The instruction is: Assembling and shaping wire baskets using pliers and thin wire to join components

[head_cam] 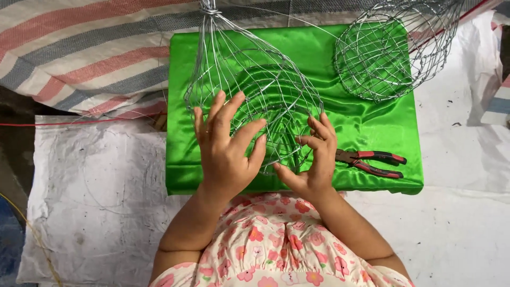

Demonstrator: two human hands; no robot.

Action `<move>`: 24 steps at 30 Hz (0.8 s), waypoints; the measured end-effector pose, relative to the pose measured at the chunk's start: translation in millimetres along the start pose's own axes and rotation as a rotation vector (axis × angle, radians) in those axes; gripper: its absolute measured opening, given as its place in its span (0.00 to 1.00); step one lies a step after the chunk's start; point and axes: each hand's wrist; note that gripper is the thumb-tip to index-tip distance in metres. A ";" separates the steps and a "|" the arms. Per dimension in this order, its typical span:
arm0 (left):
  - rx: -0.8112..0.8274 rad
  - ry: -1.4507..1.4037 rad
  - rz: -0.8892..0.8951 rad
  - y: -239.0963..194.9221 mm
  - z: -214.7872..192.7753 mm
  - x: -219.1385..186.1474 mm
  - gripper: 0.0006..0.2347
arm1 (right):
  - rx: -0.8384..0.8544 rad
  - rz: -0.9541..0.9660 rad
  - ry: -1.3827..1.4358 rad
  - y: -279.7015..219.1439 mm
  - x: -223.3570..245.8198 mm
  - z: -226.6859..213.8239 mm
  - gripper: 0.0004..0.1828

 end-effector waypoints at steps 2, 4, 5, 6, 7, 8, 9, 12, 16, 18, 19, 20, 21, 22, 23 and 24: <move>-0.023 0.009 -0.020 0.5 1.4 -1.0 0.05 | 0.010 0.001 -0.016 -4.1 2.2 1.3 0.33; -0.048 0.016 -0.049 0.5 1.8 -1.5 0.04 | 0.030 0.001 -0.035 -7.0 2.9 0.6 0.32; -0.056 0.022 -0.034 0.9 1.0 -1.5 0.04 | 0.031 0.013 -0.030 -7.4 2.8 -0.6 0.32; -0.069 0.030 -0.017 2.5 0.4 -0.9 0.03 | 0.030 0.020 -0.023 -6.3 1.7 -1.0 0.32; -0.080 0.031 -0.033 1.7 1.4 0.3 0.03 | 0.046 0.010 -0.023 -5.3 2.3 -2.6 0.32; -0.075 0.038 -0.021 1.0 1.8 2.3 0.04 | 0.051 0.013 -0.024 -5.4 3.4 -2.9 0.32; -0.069 0.045 -0.010 0.5 2.4 3.8 0.05 | 0.055 0.015 -0.025 -5.3 4.3 -3.6 0.32; -0.064 0.068 -0.007 -0.5 1.9 6.3 0.07 | 0.087 0.009 -0.067 -6.6 8.5 -3.5 0.33; -0.060 0.080 0.019 -0.1 1.8 6.8 0.08 | 0.094 -0.001 -0.119 -1.2 16.4 -1.0 0.43; -0.044 0.082 0.037 0.6 3.5 8.1 0.09 | 0.111 0.004 -0.168 3.1 18.8 -0.7 0.43; -0.047 0.081 0.035 1.9 2.1 9.2 0.09 | 0.113 0.002 -0.170 4.0 18.7 -1.1 0.43; -0.027 0.064 0.044 2.4 0.1 10.5 0.09 | 0.113 0.006 -0.172 3.8 19.5 -1.0 0.41; -0.008 0.047 0.052 2.9 -1.7 11.7 0.09 | 0.114 0.009 -0.173 3.7 20.1 -1.0 0.39; -0.008 0.046 0.050 4.3 -2.0 13.8 0.09 | 0.116 0.009 -0.174 4.9 20.4 -0.4 0.39; 0.005 0.025 0.047 5.8 -2.0 15.5 0.08 | 0.119 0.012 -0.188 6.0 20.4 -0.2 0.38; 0.020 0.004 0.046 7.0 -2.5 17.5 0.07 | 0.119 0.017 -0.201 6.4 20.9 0.6 0.37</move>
Point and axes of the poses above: each hand's wrist, its own y-axis towards the middle knuckle, its own z-axis out of the palm, x = y × z, and after that the axes turned 13 degrees about y, right-handed
